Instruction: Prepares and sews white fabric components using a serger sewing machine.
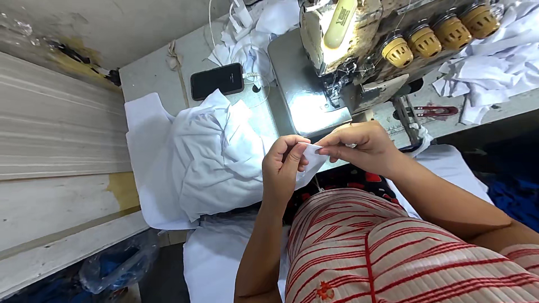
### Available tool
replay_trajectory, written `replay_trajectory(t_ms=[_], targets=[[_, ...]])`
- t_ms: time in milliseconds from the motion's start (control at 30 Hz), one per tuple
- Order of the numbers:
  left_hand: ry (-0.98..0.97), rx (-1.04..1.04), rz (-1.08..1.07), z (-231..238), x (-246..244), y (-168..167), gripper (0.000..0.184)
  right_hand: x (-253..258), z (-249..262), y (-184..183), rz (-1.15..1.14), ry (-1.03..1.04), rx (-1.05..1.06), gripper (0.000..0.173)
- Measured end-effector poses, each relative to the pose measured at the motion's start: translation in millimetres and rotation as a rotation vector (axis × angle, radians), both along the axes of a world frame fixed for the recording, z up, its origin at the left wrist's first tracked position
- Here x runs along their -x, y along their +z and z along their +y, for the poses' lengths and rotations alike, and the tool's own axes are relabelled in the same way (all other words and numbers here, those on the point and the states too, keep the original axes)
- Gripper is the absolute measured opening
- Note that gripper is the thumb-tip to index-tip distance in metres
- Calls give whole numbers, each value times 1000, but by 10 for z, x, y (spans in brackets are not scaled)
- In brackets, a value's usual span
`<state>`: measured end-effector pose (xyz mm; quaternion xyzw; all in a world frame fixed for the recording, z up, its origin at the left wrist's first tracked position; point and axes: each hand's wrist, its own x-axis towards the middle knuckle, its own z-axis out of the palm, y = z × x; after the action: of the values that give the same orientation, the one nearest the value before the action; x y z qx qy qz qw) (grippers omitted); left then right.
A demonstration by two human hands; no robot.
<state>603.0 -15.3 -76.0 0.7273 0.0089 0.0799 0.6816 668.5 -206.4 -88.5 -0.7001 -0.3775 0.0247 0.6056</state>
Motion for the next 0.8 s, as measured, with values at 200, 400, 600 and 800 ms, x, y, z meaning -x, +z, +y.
replay_trajectory(t_ms=[200,400,600,800], targets=[[177,-492,-638,-82,-263,127,17,37,96,178,265,28,-310,18],[-17,-717,-485,-387,-703,-109,16,10,-153,-131,449,-267,-205,18],[77,-807,-439,-568,-714,-316,7,84,-284,-358,460,-341,-144,15],[-33,-821,-303,-485,-578,-193,18,-6,-294,-385,140,-359,14,17]])
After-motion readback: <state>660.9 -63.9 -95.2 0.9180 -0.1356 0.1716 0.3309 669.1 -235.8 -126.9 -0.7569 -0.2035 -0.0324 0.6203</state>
